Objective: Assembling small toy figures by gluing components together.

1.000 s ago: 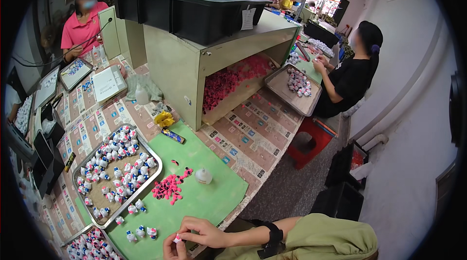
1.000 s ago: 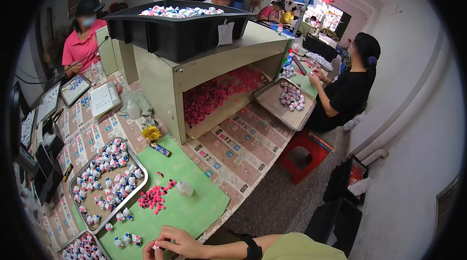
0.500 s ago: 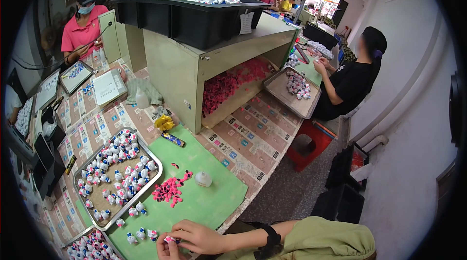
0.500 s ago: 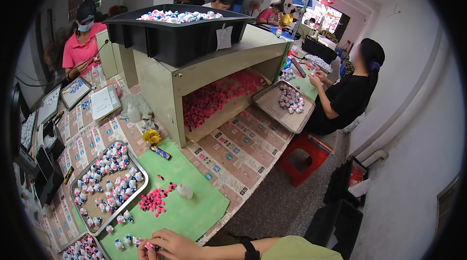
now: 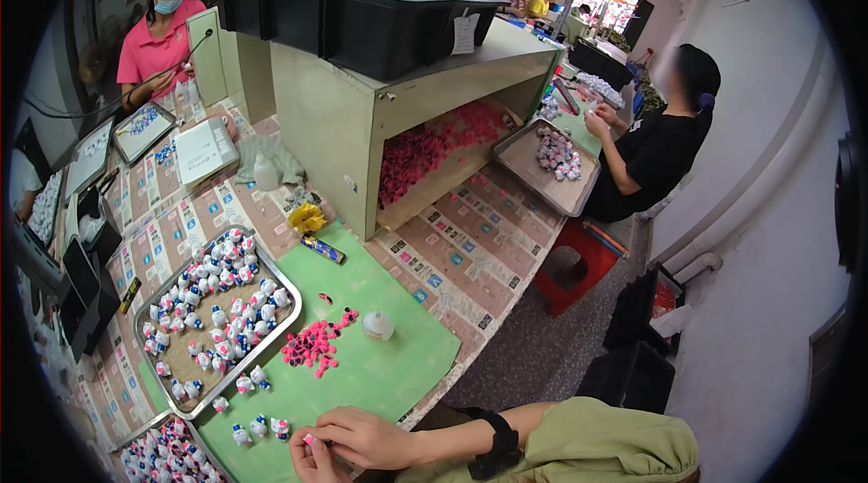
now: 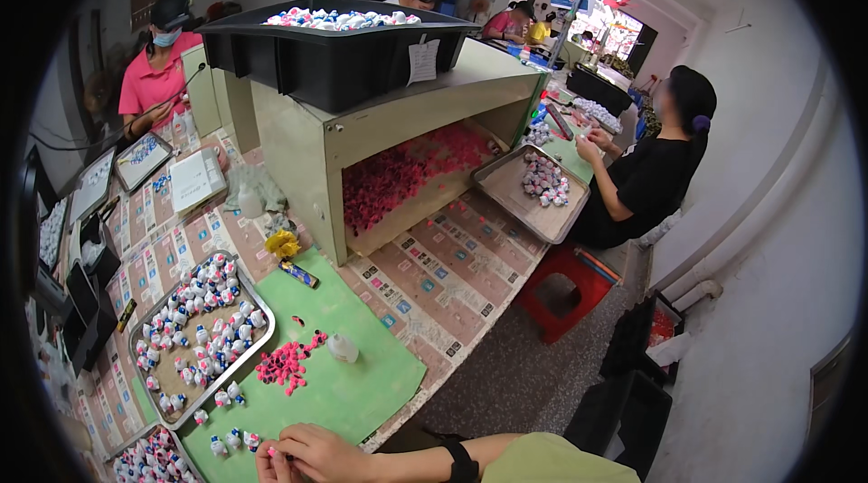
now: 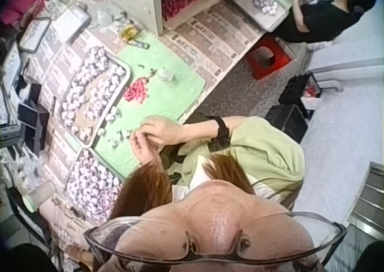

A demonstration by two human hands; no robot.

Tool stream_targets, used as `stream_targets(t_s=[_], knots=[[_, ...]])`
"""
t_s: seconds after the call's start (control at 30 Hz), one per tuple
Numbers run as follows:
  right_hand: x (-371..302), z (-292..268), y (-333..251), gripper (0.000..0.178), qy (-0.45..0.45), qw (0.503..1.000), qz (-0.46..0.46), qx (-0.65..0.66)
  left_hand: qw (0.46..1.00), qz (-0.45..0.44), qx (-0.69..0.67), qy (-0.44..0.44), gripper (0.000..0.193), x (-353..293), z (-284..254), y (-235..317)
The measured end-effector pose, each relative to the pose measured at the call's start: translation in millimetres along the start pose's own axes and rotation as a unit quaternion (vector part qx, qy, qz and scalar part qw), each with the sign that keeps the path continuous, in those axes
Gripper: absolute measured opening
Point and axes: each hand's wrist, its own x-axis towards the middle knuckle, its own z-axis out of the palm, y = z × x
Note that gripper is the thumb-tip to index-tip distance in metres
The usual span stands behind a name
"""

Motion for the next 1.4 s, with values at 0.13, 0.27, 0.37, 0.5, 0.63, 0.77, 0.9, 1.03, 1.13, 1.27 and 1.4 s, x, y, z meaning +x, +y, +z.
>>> stream_targets(t_s=[0.13, 0.27, 0.37, 0.5, 0.63, 0.77, 0.9, 1.03, 1.13, 1.27, 1.4], knots=[[-3, 1, 0, 0.034, -0.005, 1.0, -0.01, -0.011, 1.0, -0.005, 0.019, -0.023, 0.017, 1, -8, -1], [-5, 3, 0, 0.035, 0.003, 1.0, -0.002, -0.01, 0.999, 0.005, -0.016, -0.033, 0.016, -1, 2, 7], [-7, 0, 9, 0.033, -0.032, 0.998, 0.034, 0.041, 0.999, -0.024, -0.036, -0.025, 0.018, 0, 3, 8], [-1, -13, 9, 0.028, -0.061, 0.977, 0.121, 0.166, 0.995, -0.048, -0.074, -0.036, 0.023, 0, 0, 9], [-1, -16, 15, 0.021, -0.074, 0.949, 0.149, 0.267, 0.999, -0.019, -0.028, -0.035, 0.021, 0, -3, 2], [-5, -16, 8, 0.016, -0.054, 0.947, 0.18, 0.262, 0.996, 0.073, 0.027, -0.043, 0.02, -3, -2, -6], [-5, -13, 5, 0.015, -0.02, 0.955, 0.163, 0.246, 0.989, 0.116, 0.081, -0.038, 0.019, -4, 1, -3], [-4, -7, 11, 0.012, -0.015, 0.956, 0.166, 0.242, 0.98, 0.144, 0.14, 0.002, 0.014, 4, -6, -12], [-1, -8, 12, 0.012, -0.011, 0.96, 0.176, 0.218, 0.992, 0.076, 0.105, 0.004, 0.019, 1, 11, 7], [-2, -6, 9, 0.02, 0.017, 0.965, 0.147, 0.217, 0.998, 0.025, -0.003, -0.055, 0.028, -5, 11, 21], [1, -8, 6, 0.028, -0.012, 0.971, 0.12, 0.208, 0.993, 0.07, -0.014, -0.09, 0.033, -7, 5, 20]])
